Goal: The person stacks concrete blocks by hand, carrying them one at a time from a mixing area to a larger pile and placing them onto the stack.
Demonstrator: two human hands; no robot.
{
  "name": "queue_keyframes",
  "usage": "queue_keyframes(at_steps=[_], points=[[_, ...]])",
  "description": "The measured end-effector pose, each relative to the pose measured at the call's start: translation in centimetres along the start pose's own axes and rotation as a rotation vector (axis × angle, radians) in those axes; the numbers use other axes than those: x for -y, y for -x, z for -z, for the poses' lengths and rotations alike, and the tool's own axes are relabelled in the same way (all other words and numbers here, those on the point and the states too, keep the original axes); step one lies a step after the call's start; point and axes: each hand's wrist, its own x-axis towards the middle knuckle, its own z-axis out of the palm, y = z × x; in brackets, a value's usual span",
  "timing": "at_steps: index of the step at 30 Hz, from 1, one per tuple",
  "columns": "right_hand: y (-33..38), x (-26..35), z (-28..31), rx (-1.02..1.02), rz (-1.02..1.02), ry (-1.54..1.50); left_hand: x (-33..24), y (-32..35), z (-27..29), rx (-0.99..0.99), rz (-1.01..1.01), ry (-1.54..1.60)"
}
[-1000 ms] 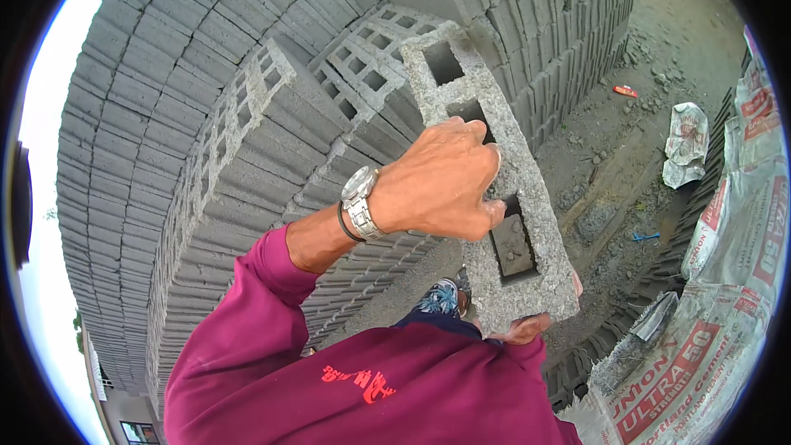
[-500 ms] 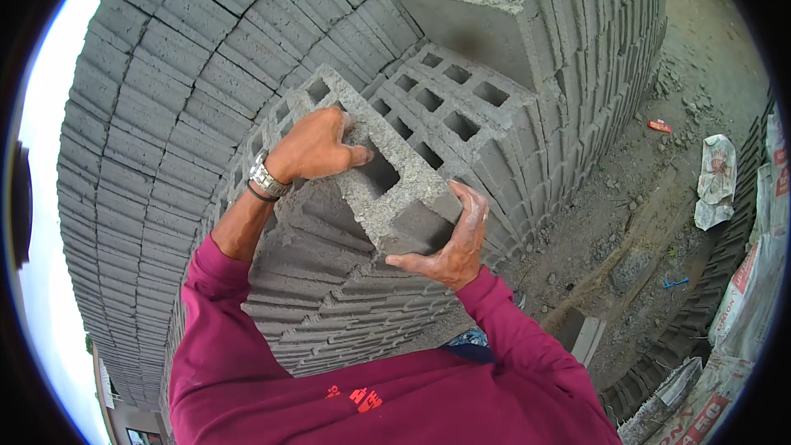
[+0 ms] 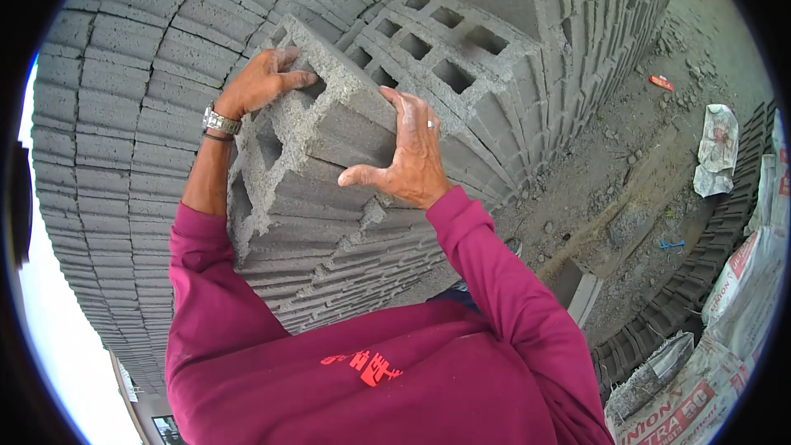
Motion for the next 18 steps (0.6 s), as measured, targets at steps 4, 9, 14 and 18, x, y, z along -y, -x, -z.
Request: queue_keyframes(at_steps=[4,9,14,18], points=[[6.0,-3.4,9.4,0.023,-0.258,-0.073,-2.7,2.0,-0.7,-0.304,-0.286,-0.363],[27.3,-13.4,20.5,0.17,-1.072,0.151,-15.2,15.7,-3.4,-0.508,-0.133,0.169],[43.6,-25.1,24.6,0.506,-0.983,0.81,-20.6,21.5,-25.5,0.156,-0.062,0.751],[48.1,-34.3,28.1,0.762,-1.153,1.011,-13.6,34.2,-43.9,0.573,0.342,0.537]])
